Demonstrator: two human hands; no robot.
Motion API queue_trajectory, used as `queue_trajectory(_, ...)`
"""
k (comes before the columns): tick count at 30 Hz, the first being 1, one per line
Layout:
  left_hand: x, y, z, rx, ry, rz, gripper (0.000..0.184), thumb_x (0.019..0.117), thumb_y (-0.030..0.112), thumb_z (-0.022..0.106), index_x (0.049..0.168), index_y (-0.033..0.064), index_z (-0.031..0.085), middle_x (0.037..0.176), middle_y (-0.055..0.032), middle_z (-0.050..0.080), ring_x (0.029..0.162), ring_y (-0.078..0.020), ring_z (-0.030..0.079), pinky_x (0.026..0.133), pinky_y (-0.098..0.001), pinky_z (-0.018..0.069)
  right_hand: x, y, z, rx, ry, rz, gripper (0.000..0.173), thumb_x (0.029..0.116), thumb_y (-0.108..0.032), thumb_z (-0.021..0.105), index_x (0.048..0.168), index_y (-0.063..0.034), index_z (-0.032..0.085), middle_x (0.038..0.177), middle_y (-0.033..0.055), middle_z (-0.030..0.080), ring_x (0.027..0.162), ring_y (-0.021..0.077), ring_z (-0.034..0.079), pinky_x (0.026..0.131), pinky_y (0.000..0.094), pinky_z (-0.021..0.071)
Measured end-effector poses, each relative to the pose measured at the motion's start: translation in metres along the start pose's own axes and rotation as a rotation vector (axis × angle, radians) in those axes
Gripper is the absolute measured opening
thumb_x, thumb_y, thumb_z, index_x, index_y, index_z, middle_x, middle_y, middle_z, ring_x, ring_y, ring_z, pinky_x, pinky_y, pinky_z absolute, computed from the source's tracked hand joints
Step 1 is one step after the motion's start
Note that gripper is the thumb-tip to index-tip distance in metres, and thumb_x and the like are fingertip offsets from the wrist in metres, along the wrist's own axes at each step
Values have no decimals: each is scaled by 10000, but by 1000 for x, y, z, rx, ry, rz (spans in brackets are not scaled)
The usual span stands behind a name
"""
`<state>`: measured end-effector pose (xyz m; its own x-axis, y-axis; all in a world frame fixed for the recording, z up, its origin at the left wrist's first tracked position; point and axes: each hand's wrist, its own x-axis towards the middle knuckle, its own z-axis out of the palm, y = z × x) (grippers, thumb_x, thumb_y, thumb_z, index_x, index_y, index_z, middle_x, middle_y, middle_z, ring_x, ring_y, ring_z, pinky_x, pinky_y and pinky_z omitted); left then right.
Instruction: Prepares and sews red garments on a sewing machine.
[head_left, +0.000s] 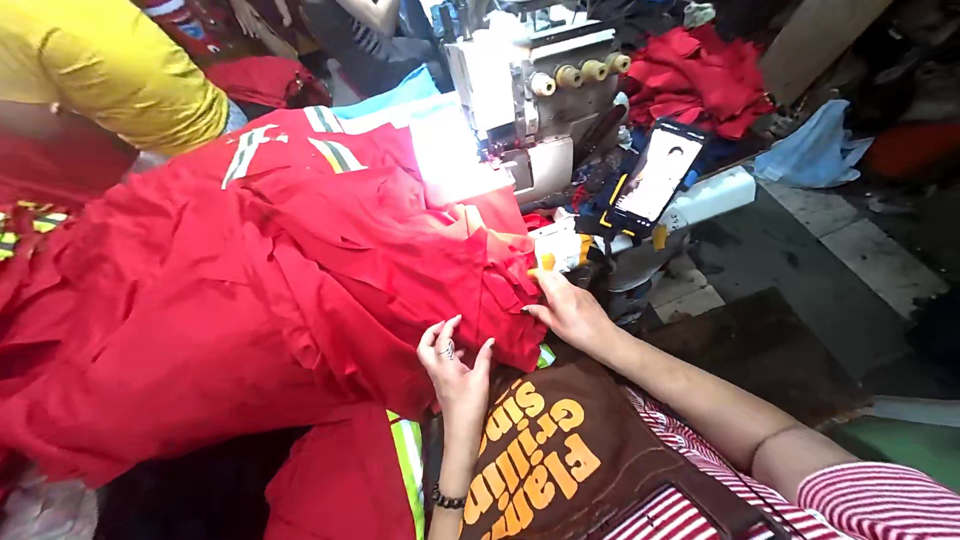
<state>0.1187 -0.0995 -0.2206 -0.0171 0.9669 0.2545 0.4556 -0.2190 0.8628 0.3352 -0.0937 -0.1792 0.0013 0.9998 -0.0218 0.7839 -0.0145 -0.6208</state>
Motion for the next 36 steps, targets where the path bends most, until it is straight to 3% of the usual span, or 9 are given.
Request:
queue_trajectory(7, -4, 4, -5, -85, -87, -26, 1087, 661, 277, 897, 1548, -9, 338, 1619, -269, 205, 1368, -317, 429, 895, -418, 568, 13, -15, 1, 305, -285, 65, 354, 940, -182, 668, 1220, 13, 576, 1084, 206, 677, 1045, 340, 663, 917, 563, 511)
queue_trajectory(10, -15, 12, -6, -79, -226, -76, 1371, 558, 369, 921, 1612, -1, 125, 1668, -280, 52, 1510, -323, 266, 1090, -428, 462, 8, -44, 0, 362, -313, -213, 180, 945, -93, 626, 1057, 47, 639, 942, 207, 670, 923, 337, 664, 821, 552, 513)
queue_trajectory(12, -18, 18, -5, -55, -214, -171, 1388, 588, 259, 918, 1568, -95, 1, 1599, -347, 198, 1480, -344, 317, 1192, -422, 337, 10, -62, 9, 281, -289, -431, 127, 952, -69, 591, 990, 27, 664, 892, 186, 682, 912, 335, 681, 816, 547, 516)
queue_trajectory(19, -14, -2, -20, -598, 250, -388, 387, 990, 29, 410, 1370, -46, 384, 1055, -33, 639, 933, -59, 669, 827, -283, 587, 15, -91, 18, 278, -377, -676, 201, 1010, -128, 597, 1086, -71, 774, 1167, 105, 724, 1153, 267, 658, 1021, 498, 492)
queue_trajectory(24, -16, 2, -19, -760, 371, -497, 255, 1042, 0, 333, 1231, 29, 501, 1056, -31, 662, 977, -111, 680, 852, -329, 600, 60, -49, 6, 306, 291, -403, 212, 988, -105, 639, 1161, -9, 715, 1203, 160, 688, 1177, 270, 640, 1045, 428, 510)
queue_trajectory(27, -17, 0, -18, -736, 386, -476, 260, 1040, 5, 359, 1256, 26, 502, 1069, -37, 668, 978, -104, 684, 841, -324, 604, 68, -34, -3, 483, 54, -142, 416, 1005, -242, 655, 1380, -84, 565, 1102, 122, 675, 927, 221, 663, 834, 434, 567)
queue_trajectory(31, -22, 6, -27, -365, -25, -92, 655, 979, 93, 558, 1514, -141, 260, 1554, -234, 387, 1418, -155, 432, 1176, -312, 376, 51, -48, -8, 453, -394, -46, 694, 985, -507, 631, 1510, -93, 444, 1308, 201, 635, 1210, 308, 621, 1036, 553, 473)
queue_trajectory(33, -21, 17, -27, -52, -310, 105, 808, 950, 306, 653, 1526, -134, 299, 1602, -316, 298, 1510, -326, 316, 1247, -464, 259, 39, -56, -8, 474, -497, -73, 906, 960, -530, 648, 1622, -53, 253, 1512, 247, 470, 1397, 312, 477, 1163, 510, 371)
queue_trajectory(36, -22, 31, -26, 154, -520, 157, 719, 935, 450, 671, 1407, -71, 522, 1532, -316, 418, 1446, -481, 365, 1171, -639, 290, 36, -63, 3, 502, -511, 6, 929, 879, -454, 761, 1563, -12, 313, 1497, 216, 486, 1386, 256, 484, 1155, 455, 390)
